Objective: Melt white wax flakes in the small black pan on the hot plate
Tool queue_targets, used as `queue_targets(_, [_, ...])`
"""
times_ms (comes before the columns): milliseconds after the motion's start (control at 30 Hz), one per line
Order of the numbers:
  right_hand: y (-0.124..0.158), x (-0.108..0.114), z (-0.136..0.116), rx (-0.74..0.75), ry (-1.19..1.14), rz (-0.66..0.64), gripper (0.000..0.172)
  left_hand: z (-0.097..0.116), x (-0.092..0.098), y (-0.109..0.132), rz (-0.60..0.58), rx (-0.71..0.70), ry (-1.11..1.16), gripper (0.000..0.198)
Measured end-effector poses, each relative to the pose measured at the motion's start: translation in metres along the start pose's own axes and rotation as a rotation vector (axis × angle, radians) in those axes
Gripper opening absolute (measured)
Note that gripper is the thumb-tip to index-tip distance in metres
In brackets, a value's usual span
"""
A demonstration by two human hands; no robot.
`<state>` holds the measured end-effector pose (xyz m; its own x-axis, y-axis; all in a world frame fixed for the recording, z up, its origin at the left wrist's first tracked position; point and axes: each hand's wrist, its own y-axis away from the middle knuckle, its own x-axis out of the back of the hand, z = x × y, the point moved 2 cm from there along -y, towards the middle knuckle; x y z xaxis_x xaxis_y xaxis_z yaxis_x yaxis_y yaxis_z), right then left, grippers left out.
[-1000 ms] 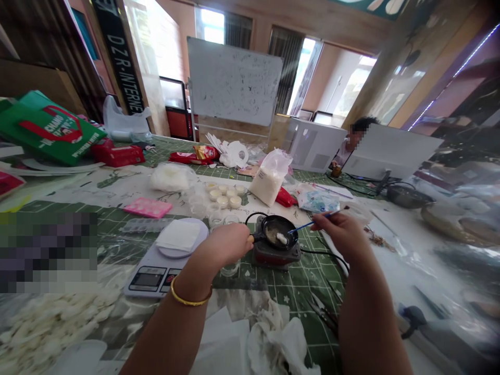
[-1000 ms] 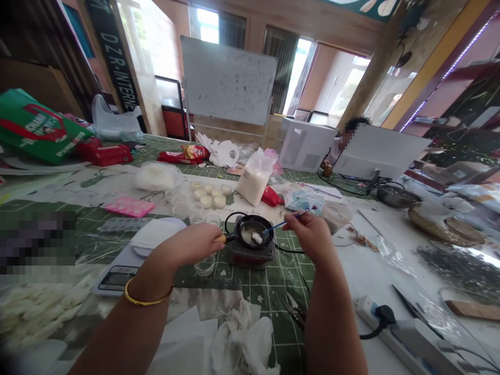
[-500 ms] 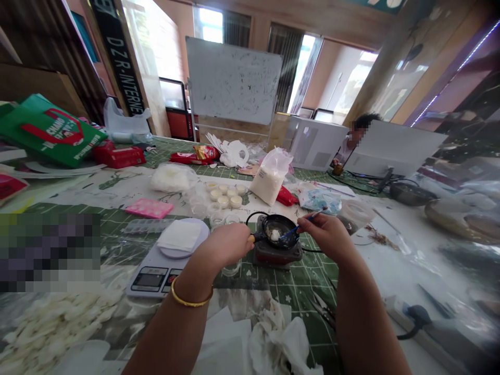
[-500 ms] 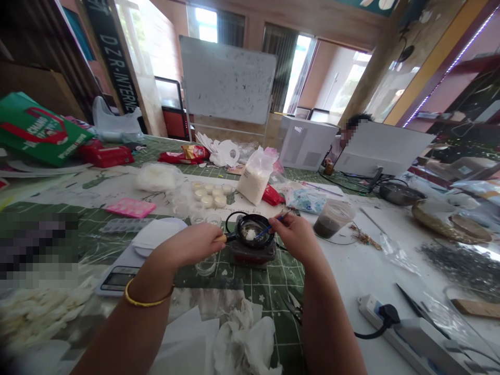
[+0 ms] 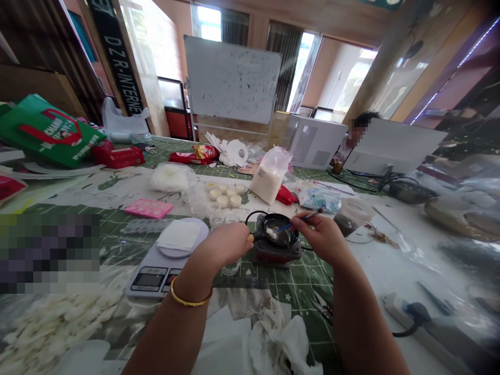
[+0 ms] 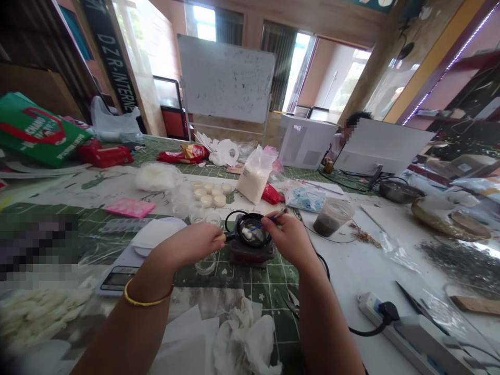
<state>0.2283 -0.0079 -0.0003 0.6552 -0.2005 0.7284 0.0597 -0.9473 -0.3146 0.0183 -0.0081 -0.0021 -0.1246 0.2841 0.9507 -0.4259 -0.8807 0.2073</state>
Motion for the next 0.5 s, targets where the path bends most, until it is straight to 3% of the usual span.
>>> queue_targets(67, [0.0004, -0.0020, -0.0019, -0.013, 0.021, -0.040, 0.029, -0.0001, -0.0004, -0.0003, -0.001, 0.005, 0.006, 0.026])
queue_targets(200, [0.0030, -0.0001, -0.0052, -0.020, 0.009, 0.000, 0.028, -0.0007, -0.0016, -0.0009, 0.001, -0.004, 0.002, 0.027])
queue_targets(367, [0.0057, -0.0018, -0.0079, -0.011, 0.035, -0.074, 0.029, -0.0011, -0.0017, -0.0011, 0.016, -0.015, -0.007, 0.028])
queue_targets(500, [0.0063, 0.0004, -0.0084, 0.005, 0.088, 0.015, 0.030, -0.0011, -0.0018, -0.0015, -0.004, -0.011, -0.010, 0.027])
